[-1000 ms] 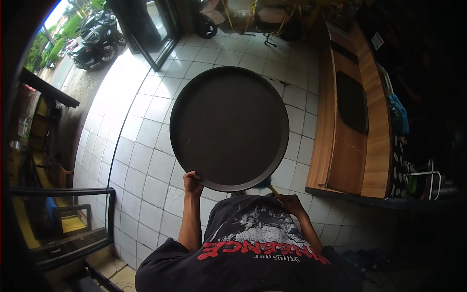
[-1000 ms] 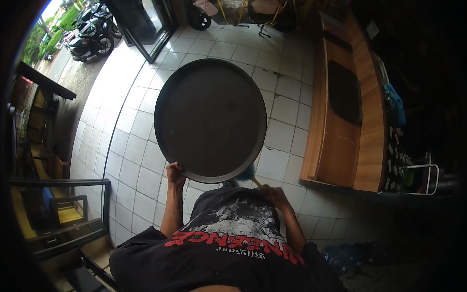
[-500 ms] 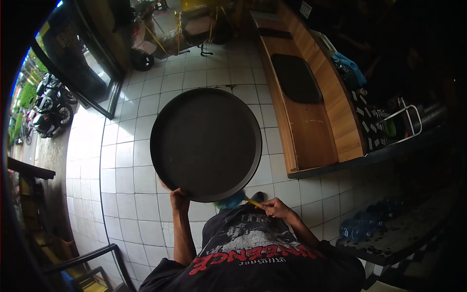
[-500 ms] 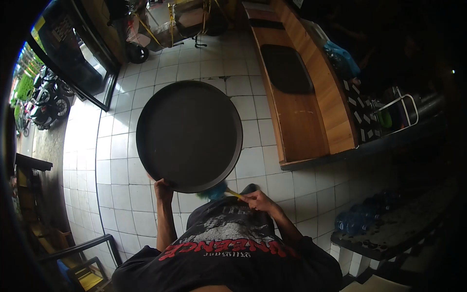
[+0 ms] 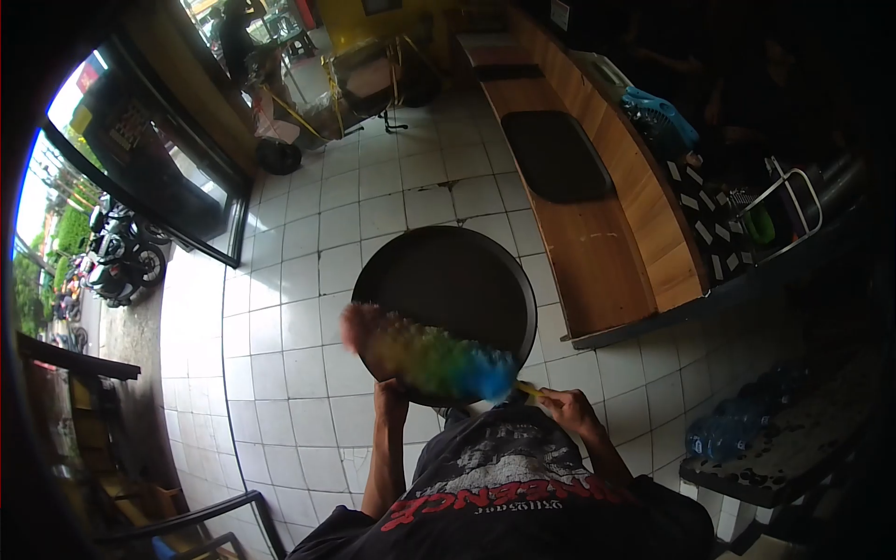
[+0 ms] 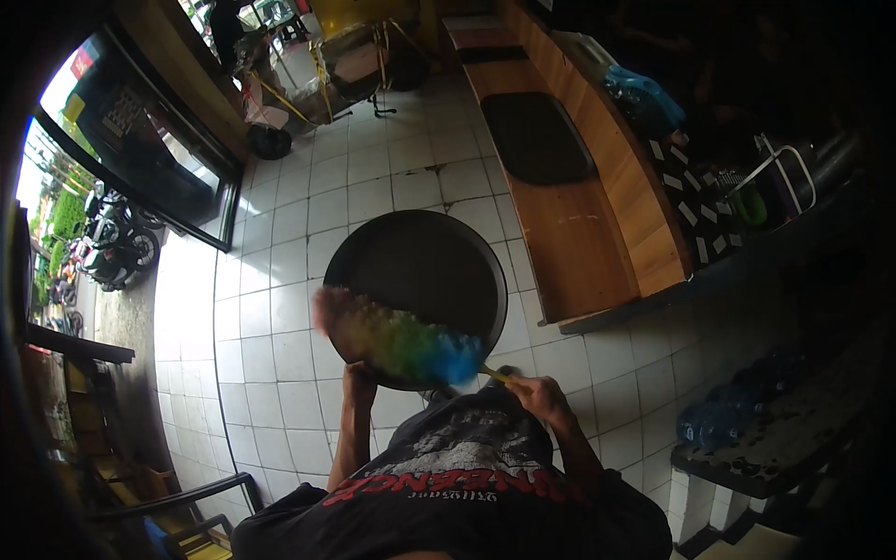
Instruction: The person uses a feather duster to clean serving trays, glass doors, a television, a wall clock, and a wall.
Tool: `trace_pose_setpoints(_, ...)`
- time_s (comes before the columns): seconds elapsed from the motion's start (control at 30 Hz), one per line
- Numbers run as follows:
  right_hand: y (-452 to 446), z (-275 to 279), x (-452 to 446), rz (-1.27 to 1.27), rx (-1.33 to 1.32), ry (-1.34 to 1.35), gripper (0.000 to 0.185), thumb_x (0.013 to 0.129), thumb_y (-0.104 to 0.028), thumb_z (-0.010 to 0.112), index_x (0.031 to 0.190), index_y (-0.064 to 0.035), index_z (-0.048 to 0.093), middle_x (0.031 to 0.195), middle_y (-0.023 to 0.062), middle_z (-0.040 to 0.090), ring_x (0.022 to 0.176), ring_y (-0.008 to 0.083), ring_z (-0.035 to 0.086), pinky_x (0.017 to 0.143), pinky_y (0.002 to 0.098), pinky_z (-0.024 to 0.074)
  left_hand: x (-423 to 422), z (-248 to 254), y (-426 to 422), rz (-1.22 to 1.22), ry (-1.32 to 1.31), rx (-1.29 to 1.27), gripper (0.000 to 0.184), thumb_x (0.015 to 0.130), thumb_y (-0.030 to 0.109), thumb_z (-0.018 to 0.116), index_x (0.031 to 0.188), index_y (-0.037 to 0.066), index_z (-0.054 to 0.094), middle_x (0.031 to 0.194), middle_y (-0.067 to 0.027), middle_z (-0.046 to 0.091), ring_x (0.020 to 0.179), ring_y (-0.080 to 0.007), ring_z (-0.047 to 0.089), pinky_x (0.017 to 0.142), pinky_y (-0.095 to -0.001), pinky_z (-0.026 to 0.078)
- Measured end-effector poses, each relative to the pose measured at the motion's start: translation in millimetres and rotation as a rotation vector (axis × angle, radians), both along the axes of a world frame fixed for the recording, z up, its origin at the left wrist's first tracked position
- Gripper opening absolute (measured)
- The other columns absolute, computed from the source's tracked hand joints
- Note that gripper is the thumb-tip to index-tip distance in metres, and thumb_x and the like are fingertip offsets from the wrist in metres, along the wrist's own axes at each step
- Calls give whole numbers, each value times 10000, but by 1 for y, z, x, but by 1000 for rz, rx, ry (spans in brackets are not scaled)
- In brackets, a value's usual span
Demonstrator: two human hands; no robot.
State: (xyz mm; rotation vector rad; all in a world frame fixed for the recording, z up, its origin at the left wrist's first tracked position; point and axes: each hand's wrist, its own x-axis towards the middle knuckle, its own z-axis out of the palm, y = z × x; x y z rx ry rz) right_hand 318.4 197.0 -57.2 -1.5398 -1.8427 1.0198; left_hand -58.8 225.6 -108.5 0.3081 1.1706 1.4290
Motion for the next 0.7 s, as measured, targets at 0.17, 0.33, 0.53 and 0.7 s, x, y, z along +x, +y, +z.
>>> trace_pose_setpoints(0.17, 37, -8, 4, -190, 41, -117, 346, 877, -318, 539, 930, 10, 638, 703, 188, 617, 610, 268, 631, 523, 295, 458, 21, 21, 16, 61, -91, 1, 308, 490, -50, 444, 788, -26, 516, 734, -21, 488, 674, -171, 521, 632, -254, 431)
trace_pose_setpoints(0.33, 35, 9, 27, 65, -19, -47, 282, 857, -265, 574, 931, -2, 645, 727, 181, 626, 656, 312, 637, 541, 318, 485, 35, 60, 38, 103, -46, 67, 269, 485, -33, 453, 749, -31, 506, 736, -23, 498, 625, -140, 484, 605, -235, 404)
trace_pose_setpoints(0.53, 49, 2, 92, -45, 61, -177, 305, 848, -295, 580, 923, -9, 655, 715, 181, 627, 661, 302, 640, 548, 346, 492, 50, 63, 32, -72, 609, 54, 217, 500, -35, 451, 709, -19, 506, 664, -13, 469, 572, -133, 470, 565, -227, 388)
trace_pose_setpoints(0.7, 68, 7, 39, -30, 16, 40, 334, 854, -315, 572, 952, -3, 641, 705, 195, 615, 660, 322, 629, 550, 352, 474, 81, 59, 38, 59, 46, 92, 134, 498, -37, 453, 617, 13, 488, 594, 12, 423, 504, -115, 434, 512, -232, 364)
